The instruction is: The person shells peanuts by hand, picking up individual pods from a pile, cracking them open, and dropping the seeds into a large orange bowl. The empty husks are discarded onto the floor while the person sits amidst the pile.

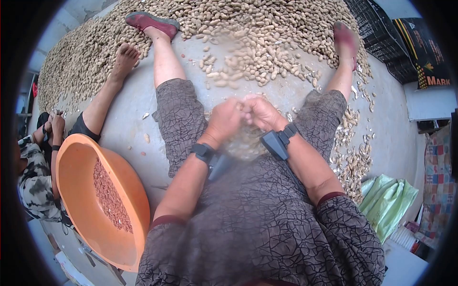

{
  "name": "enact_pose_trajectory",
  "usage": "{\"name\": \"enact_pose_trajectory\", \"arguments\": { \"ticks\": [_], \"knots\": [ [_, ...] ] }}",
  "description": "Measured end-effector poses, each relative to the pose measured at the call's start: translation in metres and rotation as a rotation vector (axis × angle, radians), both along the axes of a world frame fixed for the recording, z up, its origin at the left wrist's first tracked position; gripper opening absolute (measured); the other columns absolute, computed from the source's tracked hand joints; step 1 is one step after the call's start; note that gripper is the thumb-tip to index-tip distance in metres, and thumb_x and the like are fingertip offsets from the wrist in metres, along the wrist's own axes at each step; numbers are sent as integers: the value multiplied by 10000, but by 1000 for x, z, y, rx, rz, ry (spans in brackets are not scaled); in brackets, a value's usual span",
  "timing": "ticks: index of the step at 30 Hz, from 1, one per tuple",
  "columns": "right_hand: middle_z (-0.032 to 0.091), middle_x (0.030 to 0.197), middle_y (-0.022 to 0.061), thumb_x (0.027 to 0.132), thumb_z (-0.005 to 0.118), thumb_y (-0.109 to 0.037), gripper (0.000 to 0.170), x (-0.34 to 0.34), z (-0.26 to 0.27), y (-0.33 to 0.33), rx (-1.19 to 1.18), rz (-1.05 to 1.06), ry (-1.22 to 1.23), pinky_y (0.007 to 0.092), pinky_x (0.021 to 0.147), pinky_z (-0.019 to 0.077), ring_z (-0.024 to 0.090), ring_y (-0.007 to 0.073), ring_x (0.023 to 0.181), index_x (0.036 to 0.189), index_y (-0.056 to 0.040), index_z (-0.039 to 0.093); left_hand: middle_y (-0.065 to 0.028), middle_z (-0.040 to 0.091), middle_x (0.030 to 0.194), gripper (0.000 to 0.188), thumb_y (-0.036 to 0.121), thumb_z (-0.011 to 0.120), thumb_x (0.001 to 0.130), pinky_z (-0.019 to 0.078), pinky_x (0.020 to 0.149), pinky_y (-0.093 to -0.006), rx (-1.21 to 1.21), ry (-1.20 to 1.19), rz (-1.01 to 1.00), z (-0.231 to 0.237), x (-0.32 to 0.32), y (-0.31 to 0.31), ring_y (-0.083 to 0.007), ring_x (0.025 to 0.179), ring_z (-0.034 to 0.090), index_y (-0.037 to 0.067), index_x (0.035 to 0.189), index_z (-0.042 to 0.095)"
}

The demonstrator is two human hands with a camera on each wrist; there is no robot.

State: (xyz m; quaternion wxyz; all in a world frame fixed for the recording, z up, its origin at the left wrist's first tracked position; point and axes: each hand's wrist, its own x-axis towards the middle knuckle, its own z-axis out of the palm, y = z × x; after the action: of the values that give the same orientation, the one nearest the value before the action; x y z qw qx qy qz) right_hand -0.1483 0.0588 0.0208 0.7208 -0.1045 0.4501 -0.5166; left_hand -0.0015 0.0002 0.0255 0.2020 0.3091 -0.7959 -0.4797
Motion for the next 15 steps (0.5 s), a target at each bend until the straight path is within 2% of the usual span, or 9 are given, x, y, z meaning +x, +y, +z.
{"name": "enact_pose_trajectory", "arguments": {
  "ticks": [2,4,6,7,10,12,13,15],
  "knots": [
    [524,690,47,797,474,-44,94,6,4,-1,39,-69,133,229,433,401,496,105,554,845,9,535,-95,620,797,209,44,390,868,498,689,-290,70,61,5,-8,1,-5,-157,748,616,-25,977,555],
    [523,690,46,799,475,-47,99,5,3,-1,13,-60,152,228,436,403,496,102,556,851,11,537,-72,612,815,225,37,378,866,494,703,-278,137,124,8,-11,0,-7,-133,766,600,-26,992,555],
    [523,691,45,801,477,-50,105,5,2,-1,-12,-52,171,226,438,406,495,99,558,857,14,538,-44,596,846,233,33,387,866,484,718,-257,310,165,31,-13,-1,-7,-108,788,571,-15,1014,561],
    [524,690,44,801,476,-53,108,6,2,-1,-8,-56,179,225,439,408,496,95,557,857,15,540,-44,596,846,233,33,387,866,484,718,-257,309,166,32,-13,-1,-7,-108,788,571,-15,1014,561],
    [529,689,43,797,478,-57,111,7,10,0,-13,-65,160,224,441,412,498,92,554,853,13,543,-46,592,849,230,57,394,884,477,690,-242,296,169,52,-8,-3,-5,-90,753,556,-10,1024,564],
    [532,689,44,792,479,-59,111,9,18,1,-22,-71,135,224,442,415,499,92,552,848,11,545,-26,583,799,209,106,426,905,452,625,-211,364,167,118,-1,-3,-4,-61,696,524,2,1015,570],
    [537,692,46,786,481,-57,116,9,21,2,-43,-79,179,222,444,415,497,92,549,851,12,548,-26,583,799,209,106,426,905,452,625,-211,363,167,118,-5,-3,-5,-61,696,524,2,1015,570],
    [542,696,48,779,482,-55,122,9,21,1,-66,-86,224,220,447,416,495,92,546,854,12,550,2,560,738,197,157,456,914,403,547,-188,431,191,169,-11,-5,-7,-38,616,476,22,981,584]
  ]
}}
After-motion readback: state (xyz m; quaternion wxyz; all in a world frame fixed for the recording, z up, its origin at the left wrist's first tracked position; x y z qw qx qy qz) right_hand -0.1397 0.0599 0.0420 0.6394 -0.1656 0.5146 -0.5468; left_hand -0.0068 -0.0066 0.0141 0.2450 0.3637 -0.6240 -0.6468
